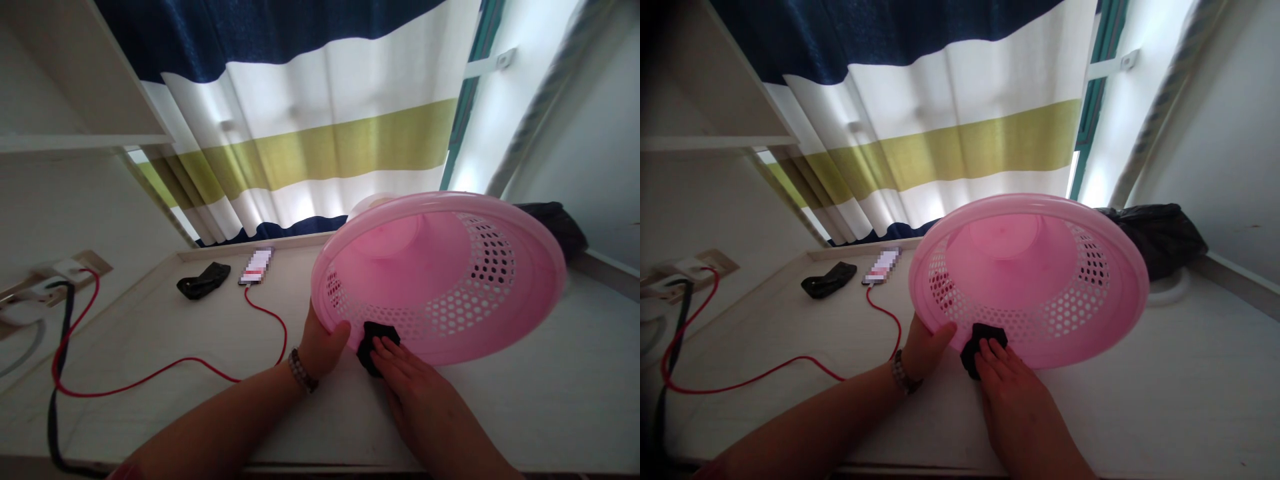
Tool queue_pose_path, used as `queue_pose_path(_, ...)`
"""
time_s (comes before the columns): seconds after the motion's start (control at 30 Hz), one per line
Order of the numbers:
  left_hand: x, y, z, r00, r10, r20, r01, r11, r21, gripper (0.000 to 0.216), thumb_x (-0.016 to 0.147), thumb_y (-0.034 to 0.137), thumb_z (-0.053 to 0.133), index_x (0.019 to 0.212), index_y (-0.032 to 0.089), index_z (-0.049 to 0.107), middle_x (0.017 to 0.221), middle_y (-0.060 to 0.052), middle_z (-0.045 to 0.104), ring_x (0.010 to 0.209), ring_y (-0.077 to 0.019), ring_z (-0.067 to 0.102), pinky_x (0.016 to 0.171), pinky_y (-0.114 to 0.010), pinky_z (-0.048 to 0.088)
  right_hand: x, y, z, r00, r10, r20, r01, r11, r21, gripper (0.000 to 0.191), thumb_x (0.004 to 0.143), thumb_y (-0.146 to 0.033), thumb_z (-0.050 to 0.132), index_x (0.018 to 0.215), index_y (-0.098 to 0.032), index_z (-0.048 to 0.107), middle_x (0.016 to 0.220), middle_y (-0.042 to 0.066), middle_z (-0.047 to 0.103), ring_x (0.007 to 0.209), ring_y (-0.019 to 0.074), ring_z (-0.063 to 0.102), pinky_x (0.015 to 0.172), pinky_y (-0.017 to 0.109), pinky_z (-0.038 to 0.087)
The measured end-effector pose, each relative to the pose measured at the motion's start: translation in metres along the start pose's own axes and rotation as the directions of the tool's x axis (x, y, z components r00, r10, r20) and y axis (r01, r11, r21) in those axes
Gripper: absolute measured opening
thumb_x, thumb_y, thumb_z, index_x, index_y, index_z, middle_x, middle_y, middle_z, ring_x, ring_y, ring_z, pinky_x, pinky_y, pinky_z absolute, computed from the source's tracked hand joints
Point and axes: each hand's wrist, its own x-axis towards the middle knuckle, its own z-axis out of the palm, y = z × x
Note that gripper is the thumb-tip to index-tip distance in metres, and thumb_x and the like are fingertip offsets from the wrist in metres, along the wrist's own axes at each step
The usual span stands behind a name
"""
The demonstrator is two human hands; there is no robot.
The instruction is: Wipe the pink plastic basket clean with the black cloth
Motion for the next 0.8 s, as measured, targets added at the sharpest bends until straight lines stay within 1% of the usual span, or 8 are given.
queue_pose_path(0.07,0.000,0.000,-0.001,1.000,-0.005,0.001,0.005,1.000,-0.005,0.069,0.070,0.015,0.059,0.133,0.018,0.032,0.135,-0.014,0.045,0.125,-0.0273,0.044,0.107,-0.050,0.035,0.001,0.000,-0.002,1.000,-0.007,0.016,0.007,1.000,-0.007,0.045,0.080,-0.004,0.042,0.119,-0.014,0.061,0.127,0.009,0.057,0.116,0.0217,0.055,0.099,0.039,0.046)
queue_pose_path(0.17,0.001,0.001,-0.002,1.000,-0.003,0.015,0.003,1.000,-0.015,0.069,0.070,0.016,0.060,0.133,0.018,0.032,0.136,-0.015,0.044,0.125,-0.0279,0.044,0.106,-0.051,0.036,-0.004,0.008,-0.007,0.999,-0.018,0.048,0.020,0.999,-0.041,0.044,0.081,-0.005,0.042,0.118,-0.016,0.062,0.127,0.007,0.057,0.116,0.0214,0.054,0.099,0.039,0.047)
queue_pose_path(0.27,0.001,0.001,-0.003,0.999,0.002,0.034,-0.001,1.000,-0.029,0.069,0.071,0.016,0.059,0.134,0.018,0.031,0.137,-0.016,0.043,0.125,-0.0281,0.044,0.104,-0.050,0.038,-0.013,0.024,-0.016,0.997,-0.003,0.078,0.012,0.993,-0.113,0.042,0.081,-0.007,0.045,0.117,-0.018,0.063,0.127,0.006,0.058,0.116,0.0231,0.054,0.098,0.043,0.047)
queue_pose_path(0.4,0.001,-0.001,-0.003,0.999,0.001,0.047,0.001,0.999,-0.043,0.074,0.071,0.017,0.061,0.137,0.019,0.027,0.137,-0.016,0.043,0.126,-0.0282,0.044,0.103,-0.050,0.039,-0.025,0.047,-0.030,0.997,0.013,0.078,0.003,0.979,-0.202,0.040,0.080,-0.010,0.048,0.115,-0.019,0.065,0.124,0.007,0.060,0.115,0.0256,0.055,0.098,0.048,0.045)
queue_pose_path(0.5,0.002,-0.001,-0.003,0.999,-0.002,0.052,0.004,0.999,-0.049,0.074,0.071,0.019,0.061,0.137,0.018,0.028,0.137,-0.016,0.044,0.125,-0.0287,0.045,0.102,-0.050,0.040,-0.029,0.053,-0.036,0.997,0.002,0.079,0.016,0.974,-0.224,0.041,0.079,-0.008,0.048,0.114,-0.018,0.065,0.122,0.008,0.061,0.114,0.0260,0.056,0.100,0.049,0.043)
queue_pose_path(0.63,0.002,0.002,-0.002,1.000,-0.015,0.025,0.016,0.999,-0.030,0.069,0.071,0.020,0.061,0.134,0.017,0.033,0.133,-0.017,0.047,0.124,-0.0301,0.046,0.100,-0.051,0.041,-0.023,0.039,-0.029,0.997,0.041,0.071,-0.028,0.984,-0.175,0.040,0.079,-0.005,0.046,0.112,-0.018,0.066,0.122,0.008,0.061,0.114,0.0253,0.056,0.101,0.047,0.042)
queue_pose_path(0.73,0.001,0.002,-0.001,0.999,-0.037,-0.001,0.037,0.999,0.009,0.068,0.071,0.020,0.062,0.133,0.017,0.035,0.132,-0.016,0.048,0.124,-0.0306,0.045,0.101,-0.051,0.041,-0.014,0.020,-0.019,0.995,0.078,0.058,-0.074,0.995,-0.065,0.041,0.081,-0.005,0.045,0.114,-0.018,0.065,0.124,0.007,0.060,0.116,0.0225,0.054,0.102,0.043,0.042)
queue_pose_path(0.8,0.000,0.001,-0.001,0.999,-0.047,0.002,0.047,0.999,0.027,0.068,0.070,0.021,0.063,0.132,0.016,0.035,0.133,-0.016,0.048,0.124,-0.0301,0.045,0.102,-0.051,0.040,-0.007,0.009,-0.015,0.993,0.103,0.052,-0.104,0.995,0.012,0.041,0.082,-0.007,0.045,0.116,-0.017,0.064,0.125,0.007,0.059,0.117,0.0216,0.054,0.103,0.041,0.041)
